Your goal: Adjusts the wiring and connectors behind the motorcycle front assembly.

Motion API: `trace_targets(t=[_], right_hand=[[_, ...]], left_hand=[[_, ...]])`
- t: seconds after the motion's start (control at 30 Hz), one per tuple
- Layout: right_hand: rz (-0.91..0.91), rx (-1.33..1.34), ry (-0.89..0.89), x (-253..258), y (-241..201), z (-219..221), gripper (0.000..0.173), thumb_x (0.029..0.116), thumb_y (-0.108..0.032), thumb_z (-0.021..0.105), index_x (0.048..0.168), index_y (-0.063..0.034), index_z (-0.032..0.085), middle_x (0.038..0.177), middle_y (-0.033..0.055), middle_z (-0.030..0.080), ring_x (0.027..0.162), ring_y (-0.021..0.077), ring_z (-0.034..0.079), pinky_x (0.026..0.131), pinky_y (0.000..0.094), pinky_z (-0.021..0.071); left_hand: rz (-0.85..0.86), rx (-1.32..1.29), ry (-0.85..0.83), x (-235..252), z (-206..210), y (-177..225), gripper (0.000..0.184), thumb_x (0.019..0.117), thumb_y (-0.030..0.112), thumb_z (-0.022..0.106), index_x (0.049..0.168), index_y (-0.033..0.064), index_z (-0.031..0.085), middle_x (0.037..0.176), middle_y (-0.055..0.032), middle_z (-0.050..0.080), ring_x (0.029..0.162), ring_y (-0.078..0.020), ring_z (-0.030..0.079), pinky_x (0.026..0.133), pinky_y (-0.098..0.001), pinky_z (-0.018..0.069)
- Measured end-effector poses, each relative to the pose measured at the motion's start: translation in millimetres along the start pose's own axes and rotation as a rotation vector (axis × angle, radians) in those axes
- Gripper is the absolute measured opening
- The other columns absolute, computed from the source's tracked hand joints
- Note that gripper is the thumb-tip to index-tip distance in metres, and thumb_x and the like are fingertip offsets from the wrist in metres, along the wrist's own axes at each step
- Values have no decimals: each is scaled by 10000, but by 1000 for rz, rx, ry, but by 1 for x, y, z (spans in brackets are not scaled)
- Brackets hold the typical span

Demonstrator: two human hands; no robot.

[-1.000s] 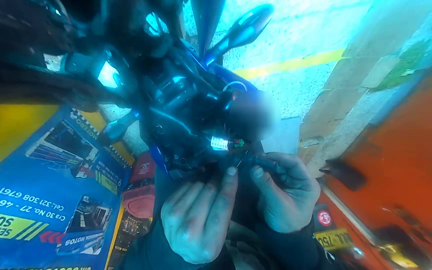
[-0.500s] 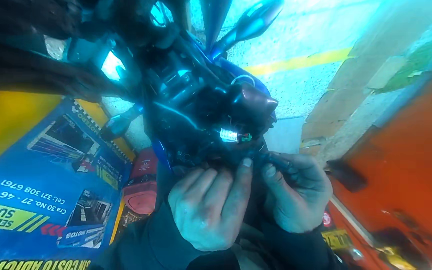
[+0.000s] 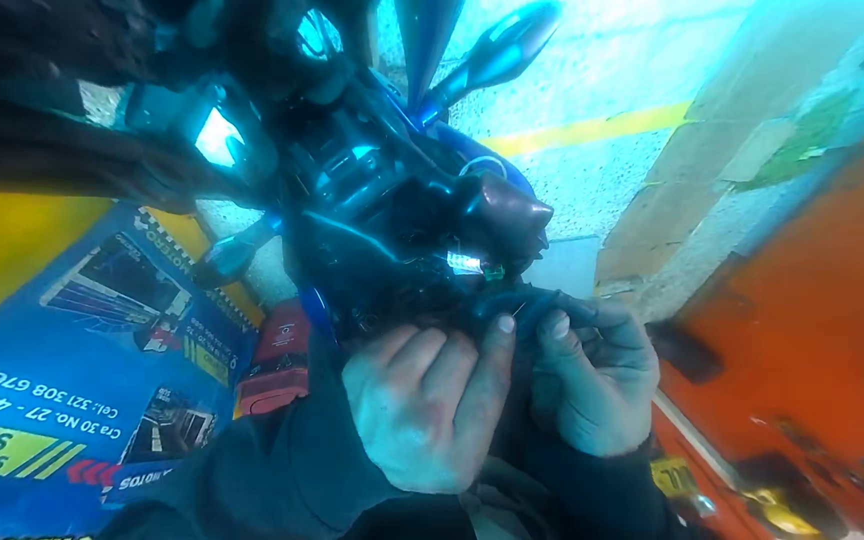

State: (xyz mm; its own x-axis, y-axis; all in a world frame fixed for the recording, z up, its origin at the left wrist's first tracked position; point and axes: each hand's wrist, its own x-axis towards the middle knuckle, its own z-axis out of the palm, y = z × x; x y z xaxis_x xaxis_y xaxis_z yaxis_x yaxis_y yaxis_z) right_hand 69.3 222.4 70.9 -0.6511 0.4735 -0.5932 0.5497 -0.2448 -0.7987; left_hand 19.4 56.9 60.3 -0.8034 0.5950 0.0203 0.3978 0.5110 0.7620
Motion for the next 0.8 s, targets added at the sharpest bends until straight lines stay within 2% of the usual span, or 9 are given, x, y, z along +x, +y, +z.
trace_targets(t=[0.17,0.37,0.5,0.57,0.67,0.8], right_hand=[[-24,8,-51,4,2,-3,152,909,-106,768,1053,-120,722,947,24,763,821,98,733,763,266,633],[180,98,37,8,-2,-1,133,909,-12,719,1017,-90,716,913,56,763,791,109,740,729,268,638],[285,146,72,9,-1,0,87,938,-68,711,1023,-84,709,921,75,755,789,122,737,716,291,639],[255,134,67,9,-1,-1,93,938,-65,710,1027,-91,703,913,71,755,784,120,738,718,289,638],[112,15,14,5,-3,0,119,915,-66,734,1017,-121,710,932,31,763,800,99,733,735,268,634],[-51,-40,-45,2,-3,-2,157,895,-102,778,1041,-132,730,967,19,768,837,101,738,766,266,637]], left_hand=[[-6,15,-44,-2,-7,-3,260,993,74,558,1156,-27,733,713,-98,649,590,-211,560,527,-329,426],[69,31,-118,-16,-19,-14,287,1004,74,531,1210,-25,705,778,-127,685,620,-231,593,531,-343,443],[81,13,-123,-16,-16,-18,280,1005,72,534,1204,-23,705,760,-122,675,609,-227,595,520,-340,451],[36,-38,-93,-10,-14,-15,257,993,70,558,1164,-26,724,717,-105,653,582,-218,574,513,-338,442],[-79,-81,-35,1,-8,-4,241,971,74,579,1110,-16,754,662,-79,639,541,-197,572,494,-318,454],[-47,-45,-58,12,-8,0,251,987,65,560,1127,-36,742,663,-78,629,550,-191,561,498,-308,437]])
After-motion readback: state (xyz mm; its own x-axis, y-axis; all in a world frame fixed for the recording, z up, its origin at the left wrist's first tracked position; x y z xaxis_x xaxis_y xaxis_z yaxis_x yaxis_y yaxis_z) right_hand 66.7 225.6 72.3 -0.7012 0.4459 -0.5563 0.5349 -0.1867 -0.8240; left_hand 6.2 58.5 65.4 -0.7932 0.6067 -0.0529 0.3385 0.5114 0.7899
